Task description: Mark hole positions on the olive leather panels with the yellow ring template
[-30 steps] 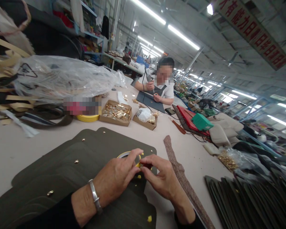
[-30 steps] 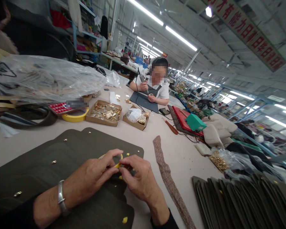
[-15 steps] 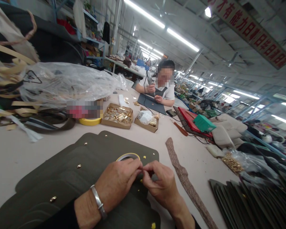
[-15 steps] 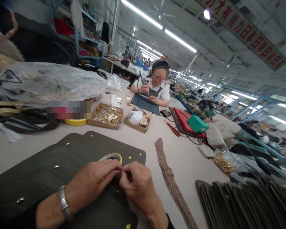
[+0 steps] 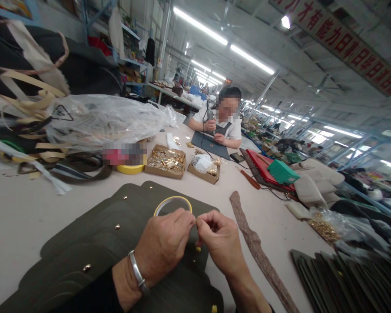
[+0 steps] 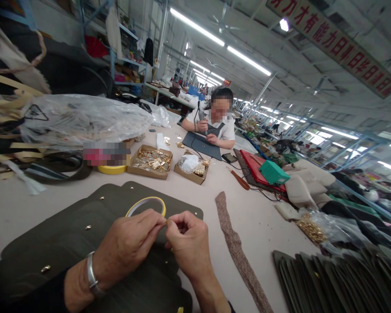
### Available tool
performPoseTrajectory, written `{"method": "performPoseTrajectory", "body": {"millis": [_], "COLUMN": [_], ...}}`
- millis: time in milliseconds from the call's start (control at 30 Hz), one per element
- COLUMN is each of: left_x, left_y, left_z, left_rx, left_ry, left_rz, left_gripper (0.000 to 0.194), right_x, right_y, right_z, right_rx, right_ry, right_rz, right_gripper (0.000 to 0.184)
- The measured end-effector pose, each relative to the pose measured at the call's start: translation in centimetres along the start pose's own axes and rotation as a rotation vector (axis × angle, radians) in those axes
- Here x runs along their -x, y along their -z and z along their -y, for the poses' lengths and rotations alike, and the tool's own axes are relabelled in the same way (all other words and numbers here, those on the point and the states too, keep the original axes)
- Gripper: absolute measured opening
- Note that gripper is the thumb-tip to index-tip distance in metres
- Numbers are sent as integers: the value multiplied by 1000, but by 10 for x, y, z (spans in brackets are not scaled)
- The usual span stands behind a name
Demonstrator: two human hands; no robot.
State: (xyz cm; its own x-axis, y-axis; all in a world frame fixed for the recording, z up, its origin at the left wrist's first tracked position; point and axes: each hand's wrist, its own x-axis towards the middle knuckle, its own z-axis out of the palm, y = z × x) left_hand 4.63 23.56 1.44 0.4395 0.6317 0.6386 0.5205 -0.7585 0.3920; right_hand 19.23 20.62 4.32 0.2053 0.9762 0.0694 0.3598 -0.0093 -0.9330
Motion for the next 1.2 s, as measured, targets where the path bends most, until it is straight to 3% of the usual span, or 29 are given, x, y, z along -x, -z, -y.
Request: {"method": "performPoseTrajectory", "body": {"millis": [133, 267, 333, 500, 633, 733, 1000, 1200], "left_x": [1, 4, 4, 2, -3, -6, -4, -7], "left_y": [2, 3, 1, -5, -2, 1, 0, 1], "left_z": [-4, -7, -6, -2, -4, -6, -5, -5], "left_rx": [15, 70, 61, -39, -113, -126, -133, -124], "left_ry": [-22, -30, 4, 153, 268, 304, 323, 337], "left_rz": [-44, -60, 1, 275, 530, 621, 632, 641], "left_gripper": [20, 16, 17, 20, 20, 21, 21, 20], "right_x": [-3, -24, -38, -59, -64, -68, -74, -77], "right_y": [-2, 17, 35, 68, 66, 61, 55, 51], "right_z": [1, -28, -50, -84, -85, -82, -73, -68], "right_rx": [-73, -65, -70, -29, 72, 183, 408, 444], "right_ry": [-44, -129, -193, -272, -279, -277, -261, -344], "right_rz": [13, -116, -156, -19, 0, 8, 19, -5], "right_gripper": [10, 15, 21, 29, 23, 17, 7, 5]}}
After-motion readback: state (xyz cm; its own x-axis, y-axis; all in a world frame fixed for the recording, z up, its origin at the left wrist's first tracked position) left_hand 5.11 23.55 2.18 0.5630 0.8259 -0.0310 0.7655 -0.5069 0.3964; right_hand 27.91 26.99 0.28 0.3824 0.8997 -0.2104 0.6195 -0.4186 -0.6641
